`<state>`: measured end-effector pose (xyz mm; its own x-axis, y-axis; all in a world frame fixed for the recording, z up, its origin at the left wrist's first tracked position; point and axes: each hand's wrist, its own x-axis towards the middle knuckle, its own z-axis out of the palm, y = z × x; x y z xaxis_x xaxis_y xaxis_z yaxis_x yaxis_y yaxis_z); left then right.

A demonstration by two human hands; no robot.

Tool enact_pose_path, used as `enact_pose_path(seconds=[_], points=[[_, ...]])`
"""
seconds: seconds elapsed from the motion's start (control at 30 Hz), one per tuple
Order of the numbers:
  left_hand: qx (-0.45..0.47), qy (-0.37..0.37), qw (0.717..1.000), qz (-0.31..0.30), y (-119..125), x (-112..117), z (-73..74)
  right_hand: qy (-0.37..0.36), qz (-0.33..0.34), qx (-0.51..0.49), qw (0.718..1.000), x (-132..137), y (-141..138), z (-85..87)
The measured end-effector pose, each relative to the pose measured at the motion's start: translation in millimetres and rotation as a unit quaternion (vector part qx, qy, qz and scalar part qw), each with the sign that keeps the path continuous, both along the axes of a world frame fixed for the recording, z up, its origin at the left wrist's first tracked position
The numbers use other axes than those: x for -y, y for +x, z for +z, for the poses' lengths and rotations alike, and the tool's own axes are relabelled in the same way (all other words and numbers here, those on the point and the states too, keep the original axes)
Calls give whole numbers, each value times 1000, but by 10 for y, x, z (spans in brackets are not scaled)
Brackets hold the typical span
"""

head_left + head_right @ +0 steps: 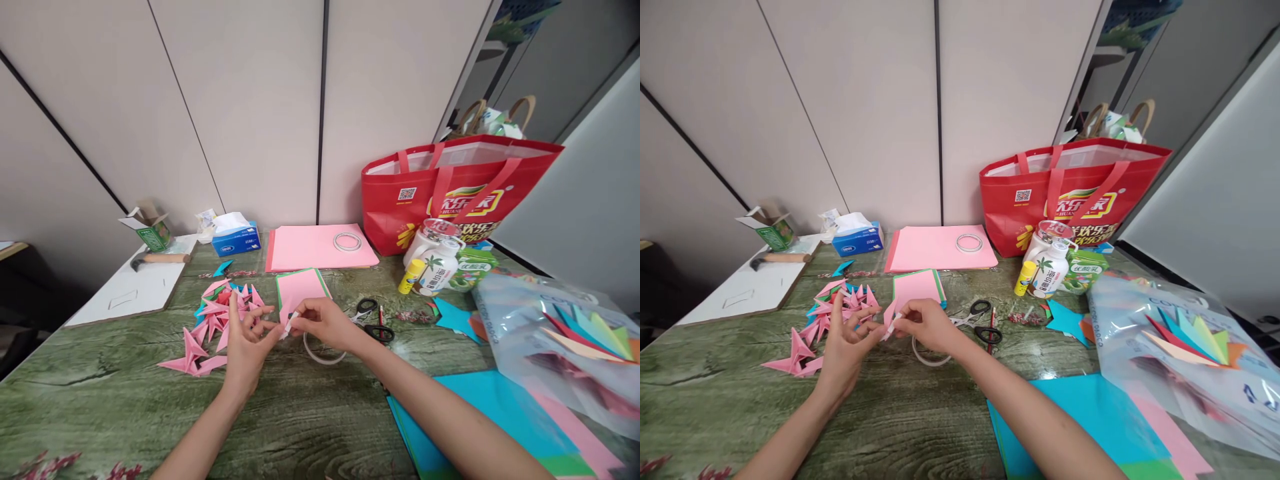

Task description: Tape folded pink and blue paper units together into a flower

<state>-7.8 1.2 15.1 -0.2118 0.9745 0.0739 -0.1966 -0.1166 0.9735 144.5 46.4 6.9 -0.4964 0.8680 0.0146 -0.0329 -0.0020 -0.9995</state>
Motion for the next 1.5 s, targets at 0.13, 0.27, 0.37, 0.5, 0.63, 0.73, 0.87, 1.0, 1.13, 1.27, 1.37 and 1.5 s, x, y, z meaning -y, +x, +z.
enact_pose_path(seconds=[0.13, 0.27, 0.37, 0.5, 0.63, 0.73, 0.87, 1.0, 1.13, 1.27, 1.37, 1.5], points=[[5, -2, 1000, -4, -10, 1, -5, 0, 4, -2, 1000, -2, 7, 11], [9, -2, 1000, -9, -10, -3, -15, 4, 8, 2, 1000, -2, 20, 29], [13, -5, 1000, -6, -2, -5, -10, 5, 11, -2, 1000, -1, 24, 33], [5, -4, 1000, -11, 5, 1, 6, 2, 7, -2, 1000, -3, 21, 29], [0, -3, 1000, -17, 5, 6, 7, 6, 3, 3, 1000, -5, 19, 28], [2, -4, 1000, -17, 0, 2, -9, 6, 0, 8, 1000, -2, 15, 31], [1, -1, 1000, -18, -6, -2, -24, 4, -7, 10, 1000, 7, 2, 37], [3, -4, 1000, -15, 1, 3, -12, 10, -16, 11, 1000, 15, -4, 43], [10, -7, 1000, -8, 14, 4, -1, 13, -26, 15, 999, 19, -7, 38], [5, -4, 1000, 12, 25, 4, 3, 36, -32, 24, 999, 36, -22, 27], [-3, 1, 1000, 24, 25, 8, -2, 77, -53, 48, 994, 59, -42, 28], [-8, 14, 999, 29, 15, 11, -19, 139, -105, 99, 980, 89, -68, 35]])
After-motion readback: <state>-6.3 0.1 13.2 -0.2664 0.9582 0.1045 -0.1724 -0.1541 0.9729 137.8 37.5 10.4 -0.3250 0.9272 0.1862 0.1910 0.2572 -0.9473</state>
